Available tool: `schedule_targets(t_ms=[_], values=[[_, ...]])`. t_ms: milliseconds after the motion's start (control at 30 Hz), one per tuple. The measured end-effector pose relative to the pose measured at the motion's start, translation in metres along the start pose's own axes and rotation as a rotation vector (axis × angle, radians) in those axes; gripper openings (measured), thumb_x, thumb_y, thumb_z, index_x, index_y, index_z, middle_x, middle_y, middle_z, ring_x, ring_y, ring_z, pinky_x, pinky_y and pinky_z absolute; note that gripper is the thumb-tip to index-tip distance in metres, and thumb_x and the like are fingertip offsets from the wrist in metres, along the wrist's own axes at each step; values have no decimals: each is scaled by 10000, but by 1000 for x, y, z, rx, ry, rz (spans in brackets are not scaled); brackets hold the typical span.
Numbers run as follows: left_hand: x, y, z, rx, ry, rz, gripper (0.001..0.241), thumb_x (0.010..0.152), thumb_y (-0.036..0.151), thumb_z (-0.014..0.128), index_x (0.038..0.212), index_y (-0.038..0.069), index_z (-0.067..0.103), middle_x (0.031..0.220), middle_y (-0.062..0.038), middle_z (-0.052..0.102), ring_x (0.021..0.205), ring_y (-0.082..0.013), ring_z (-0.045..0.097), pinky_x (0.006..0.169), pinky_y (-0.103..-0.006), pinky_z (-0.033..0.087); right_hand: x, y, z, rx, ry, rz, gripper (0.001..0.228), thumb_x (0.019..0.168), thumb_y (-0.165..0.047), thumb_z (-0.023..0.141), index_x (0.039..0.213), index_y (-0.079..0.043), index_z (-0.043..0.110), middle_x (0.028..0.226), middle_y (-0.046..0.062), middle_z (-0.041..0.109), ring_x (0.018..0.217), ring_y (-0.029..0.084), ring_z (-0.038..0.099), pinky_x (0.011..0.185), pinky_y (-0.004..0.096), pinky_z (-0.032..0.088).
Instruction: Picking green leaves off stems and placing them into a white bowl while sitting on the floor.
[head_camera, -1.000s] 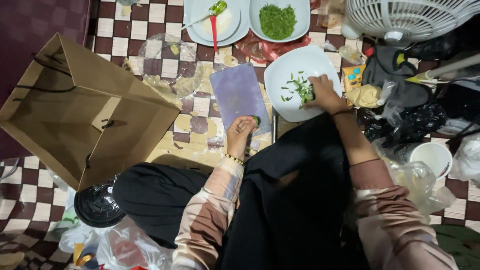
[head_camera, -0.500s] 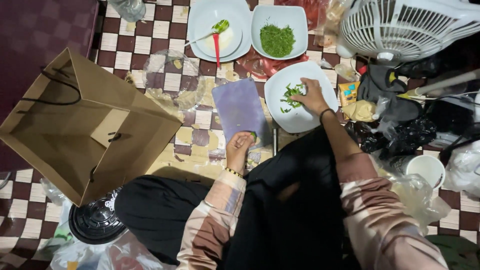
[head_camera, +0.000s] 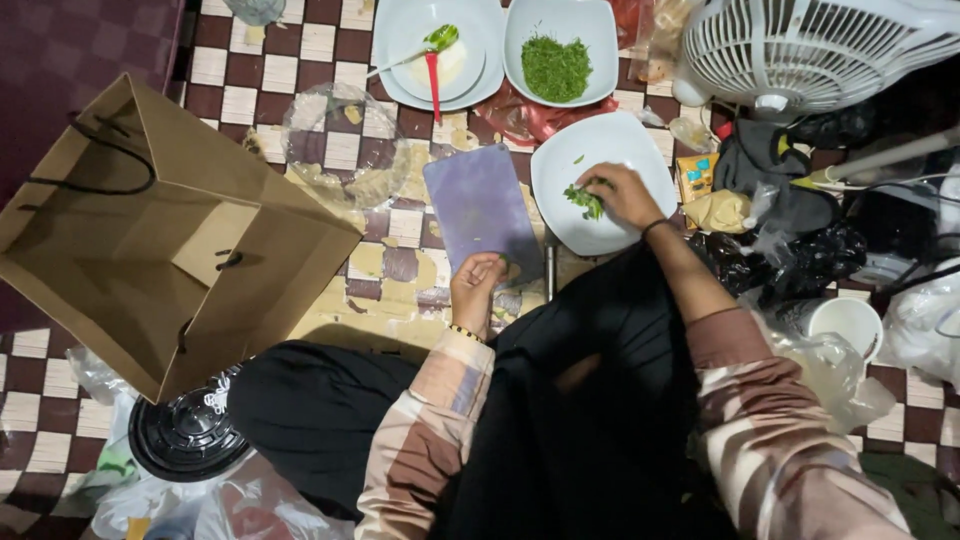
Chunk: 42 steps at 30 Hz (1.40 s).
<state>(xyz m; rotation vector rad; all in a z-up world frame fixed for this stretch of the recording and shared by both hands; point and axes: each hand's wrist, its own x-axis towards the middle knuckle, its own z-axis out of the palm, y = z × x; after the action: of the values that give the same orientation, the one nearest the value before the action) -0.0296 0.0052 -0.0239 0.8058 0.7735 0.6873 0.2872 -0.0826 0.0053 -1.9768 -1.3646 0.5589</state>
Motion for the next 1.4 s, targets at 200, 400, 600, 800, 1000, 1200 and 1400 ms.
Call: schedule_targets(t_ms=[200,400,600,800,1000,1200,1400], values=[[-5,11,9,26,-1,36,165,897,35,765,1051,64,716,877,-6,739,823,-51,694,796,-215,582,-5,-3,-4,-283,-151,489,1005,613,-349,983,1422,-5,497,1373,270,407,1297,544,430,1102,614,423],[-3,3,2,24,-3,56,162,896,30,758,1047,73,717,876,2,742,841,-43,690,818,-213,565,-9,0,34,-194,-45,512,523,821,8,782,1213,-123,461,1232,157,449,1211,435,560,1025,494,513],[-2,4,-1,35,3,28,150,901,50,766,1039,81,716,872,8,732,810,-40,685,780,-204,579,19,5,21,-50,258,325,240,978,2,663,1197,-82,612,1204,141,493,1136,376,618,1007,440,539],[4,4,1,19,12,6,149,899,50,770,1034,59,709,873,-14,733,798,-63,698,772,-223,602,24,30,23,-136,168,269,366,1006,-156,686,1357,-89,607,1266,155,545,1227,389,583,1133,502,380],[3,-6,-4,27,6,-12,152,900,52,773,1037,53,709,872,-25,734,793,-73,706,768,-229,612,4,0,12,-98,169,252,302,1009,-112,672,1310,-104,645,1214,160,608,1178,385,619,1072,495,439],[12,-8,-9,21,1,3,155,901,53,776,1041,47,709,871,-36,735,788,-84,715,765,-236,622,6,-26,-2,-71,176,202,257,1012,-68,657,1262,-119,683,1162,166,671,1130,382,655,1011,488,498],[7,-15,-13,3,9,-4,160,902,55,780,1044,41,710,870,-47,736,782,-94,724,761,-242,632,-1,-35,-6,-52,160,167,241,1014,-24,642,1214,-134,721,1110,172,734,1081,379,690,949,481,557]])
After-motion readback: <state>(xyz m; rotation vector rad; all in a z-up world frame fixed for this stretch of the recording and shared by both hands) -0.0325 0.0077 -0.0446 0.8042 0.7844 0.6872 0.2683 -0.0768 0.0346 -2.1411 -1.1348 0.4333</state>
